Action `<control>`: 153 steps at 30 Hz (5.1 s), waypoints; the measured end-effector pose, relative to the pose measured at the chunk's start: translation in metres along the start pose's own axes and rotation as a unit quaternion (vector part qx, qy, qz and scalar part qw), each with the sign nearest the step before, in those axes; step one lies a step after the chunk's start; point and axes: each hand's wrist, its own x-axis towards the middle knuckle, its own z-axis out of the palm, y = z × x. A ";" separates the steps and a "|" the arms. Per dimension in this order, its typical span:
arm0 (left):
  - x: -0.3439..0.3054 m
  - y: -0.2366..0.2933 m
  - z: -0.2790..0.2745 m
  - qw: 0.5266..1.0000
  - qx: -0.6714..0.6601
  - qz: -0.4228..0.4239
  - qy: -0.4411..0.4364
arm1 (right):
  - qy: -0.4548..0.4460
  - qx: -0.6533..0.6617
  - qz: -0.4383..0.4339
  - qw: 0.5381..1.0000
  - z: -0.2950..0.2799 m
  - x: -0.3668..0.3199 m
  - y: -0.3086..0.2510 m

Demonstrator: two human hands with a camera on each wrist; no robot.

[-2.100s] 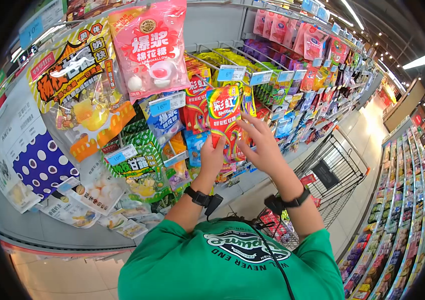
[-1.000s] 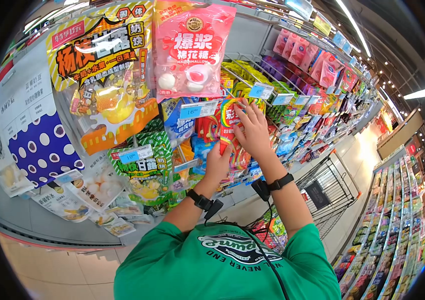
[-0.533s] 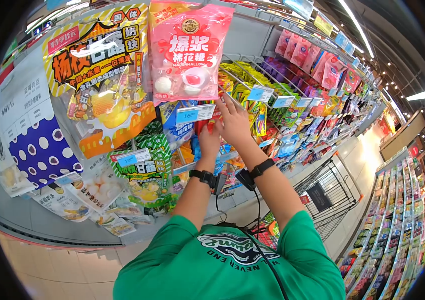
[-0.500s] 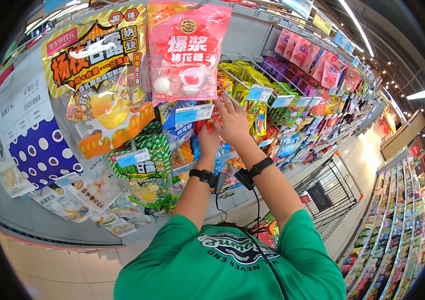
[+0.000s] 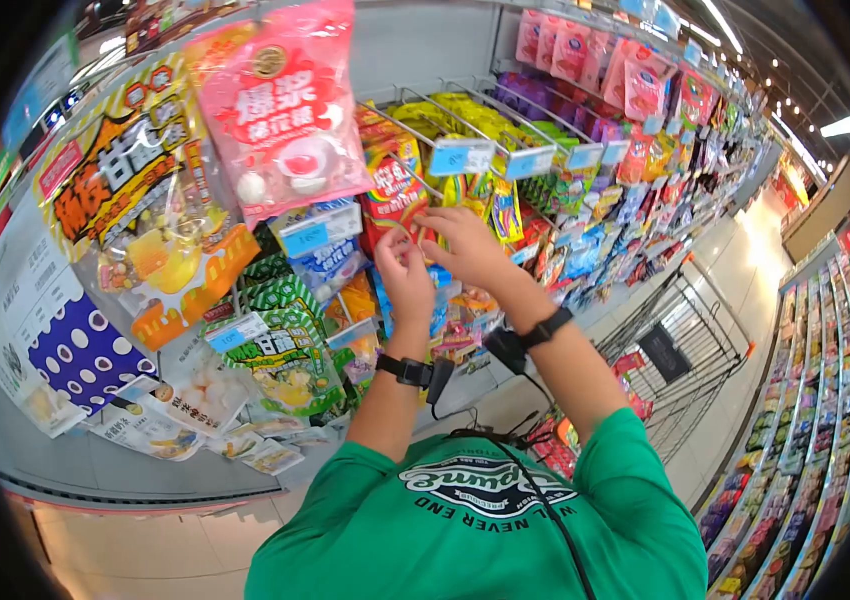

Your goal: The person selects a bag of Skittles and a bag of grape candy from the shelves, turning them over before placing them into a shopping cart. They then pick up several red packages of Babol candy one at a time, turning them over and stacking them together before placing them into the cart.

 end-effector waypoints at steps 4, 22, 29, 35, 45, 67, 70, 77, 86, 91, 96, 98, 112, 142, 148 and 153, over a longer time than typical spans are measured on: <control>-0.003 -0.014 -0.001 0.987 -0.017 -0.095 -0.130 | -0.031 0.074 0.079 0.994 -0.070 -0.109 0.015; -0.057 0.009 0.038 0.917 0.336 0.166 -0.136 | -0.335 0.130 0.704 0.613 -0.008 -0.704 0.169; -0.158 0.017 0.054 0.803 0.463 0.169 -0.336 | -0.301 0.196 0.686 0.634 0.136 -0.766 0.185; -0.214 0.033 0.031 0.770 0.543 0.064 -0.328 | -0.288 0.088 0.700 0.648 0.134 -0.715 0.176; -0.235 0.031 0.035 0.770 0.554 0.018 -0.318 | -0.402 0.077 0.667 0.622 0.121 -0.720 0.192; -0.271 0.040 0.187 0.822 0.058 0.020 -0.566 | 0.127 0.004 0.380 0.916 -0.187 -0.420 0.089; -0.262 0.059 0.159 0.836 -0.122 -0.107 -0.524 | 0.083 -0.017 0.265 0.960 -0.198 -0.321 0.029; -0.165 0.074 0.065 0.884 -0.245 -0.270 -0.294 | 0.038 0.079 0.092 0.992 -0.150 -0.208 -0.050; -0.076 0.068 -0.016 0.958 -0.173 -0.142 -0.180 | 0.081 -0.086 -0.007 0.993 -0.103 -0.095 -0.085; -0.049 0.054 -0.029 0.981 -0.084 -0.083 -0.154 | 0.095 -0.111 -0.006 0.989 -0.062 -0.057 -0.083; -0.038 0.062 -0.024 0.988 -0.045 -0.061 -0.138 | 0.092 -0.115 0.024 0.989 -0.045 -0.039 -0.074; -0.036 0.069 -0.023 0.988 0.011 -0.066 -0.137 | 0.092 -0.125 0.022 0.988 -0.045 -0.037 -0.071; -0.025 0.052 -0.009 0.991 -0.038 -0.034 -0.120 | 0.105 -0.169 0.019 0.980 -0.047 -0.023 -0.068; -0.046 0.066 -0.037 0.974 0.027 -0.029 -0.222 | 0.207 0.110 0.082 0.969 -0.068 -0.031 -0.054; -0.055 0.108 -0.068 0.935 -0.032 -0.104 -0.336 | -0.028 0.481 0.221 0.848 -0.132 -0.062 -0.071; -0.058 0.113 -0.073 0.934 0.015 -0.040 -0.355 | -0.072 0.481 0.218 0.846 -0.161 -0.077 -0.089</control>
